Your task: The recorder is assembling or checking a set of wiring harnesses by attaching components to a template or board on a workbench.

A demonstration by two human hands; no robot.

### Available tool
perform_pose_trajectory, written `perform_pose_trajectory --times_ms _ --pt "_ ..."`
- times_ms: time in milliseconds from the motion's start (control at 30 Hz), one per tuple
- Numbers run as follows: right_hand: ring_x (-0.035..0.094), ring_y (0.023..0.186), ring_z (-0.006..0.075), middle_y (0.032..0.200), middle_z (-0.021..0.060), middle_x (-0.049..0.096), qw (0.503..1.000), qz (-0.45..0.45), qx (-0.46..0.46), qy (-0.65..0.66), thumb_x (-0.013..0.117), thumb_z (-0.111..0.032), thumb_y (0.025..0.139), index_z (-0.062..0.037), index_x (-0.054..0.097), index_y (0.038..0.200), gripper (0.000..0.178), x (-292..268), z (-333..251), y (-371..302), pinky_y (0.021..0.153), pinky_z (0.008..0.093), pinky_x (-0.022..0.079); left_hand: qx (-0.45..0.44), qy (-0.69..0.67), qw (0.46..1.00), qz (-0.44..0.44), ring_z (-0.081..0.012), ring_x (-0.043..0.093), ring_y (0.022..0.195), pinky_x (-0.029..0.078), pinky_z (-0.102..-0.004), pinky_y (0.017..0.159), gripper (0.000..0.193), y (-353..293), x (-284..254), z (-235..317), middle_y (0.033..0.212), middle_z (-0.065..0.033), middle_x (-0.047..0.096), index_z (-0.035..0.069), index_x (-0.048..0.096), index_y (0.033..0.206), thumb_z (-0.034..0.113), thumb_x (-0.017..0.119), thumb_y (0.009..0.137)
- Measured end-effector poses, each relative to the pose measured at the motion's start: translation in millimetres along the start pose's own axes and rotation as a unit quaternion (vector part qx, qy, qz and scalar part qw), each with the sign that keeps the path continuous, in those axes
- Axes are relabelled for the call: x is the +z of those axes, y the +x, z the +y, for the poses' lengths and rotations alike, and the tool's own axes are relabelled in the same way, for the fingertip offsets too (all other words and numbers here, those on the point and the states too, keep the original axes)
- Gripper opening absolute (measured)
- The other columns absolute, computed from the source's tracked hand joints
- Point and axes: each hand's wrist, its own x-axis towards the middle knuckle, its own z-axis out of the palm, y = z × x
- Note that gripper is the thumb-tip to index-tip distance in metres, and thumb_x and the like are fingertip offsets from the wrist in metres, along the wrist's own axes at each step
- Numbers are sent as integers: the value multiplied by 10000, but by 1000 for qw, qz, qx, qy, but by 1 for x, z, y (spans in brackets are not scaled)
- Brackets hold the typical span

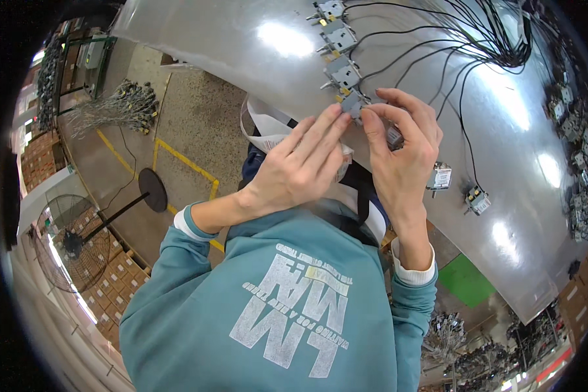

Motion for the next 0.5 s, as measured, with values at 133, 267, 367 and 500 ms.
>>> perform_pose_trajectory --times_ms 133,267,367,500 --pt "720 1102 230 1160 90 792 999 -6 -21 -43 825 -144 981 -9 818 1060 157 4 -1 10 953 365 563 1 13 1000 -2 -470 661 1353 579 -488 1112 198 1 2 0 1310 -320 734 -78 697 936 115 657 936" --pt "736 1008 210 1120 87 796 999 -31 -4 -6 830 -148 980 -1 814 1060 168 7 9 14 895 340 573 -18 27 999 -17 -476 661 1348 573 -486 1125 204 6 1 7 1292 -346 729 -95 687 927 106 659 904" --pt "725 937 186 1115 85 791 999 -37 -12 -7 835 -150 980 1 812 1061 173 8 9 17 846 317 571 -36 25 999 -14 -479 661 1344 576 -486 1122 209 8 3 9 1292 -356 722 -103 684 929 98 655 882" --pt "672 887 150 1089 72 779 997 -34 49 49 841 -162 981 -8 816 1067 178 8 7 27 816 292 540 -60 21 998 -8 -457 675 1329 622 -448 1050 192 10 7 5 1320 -322 715 -113 694 963 73 661 931"
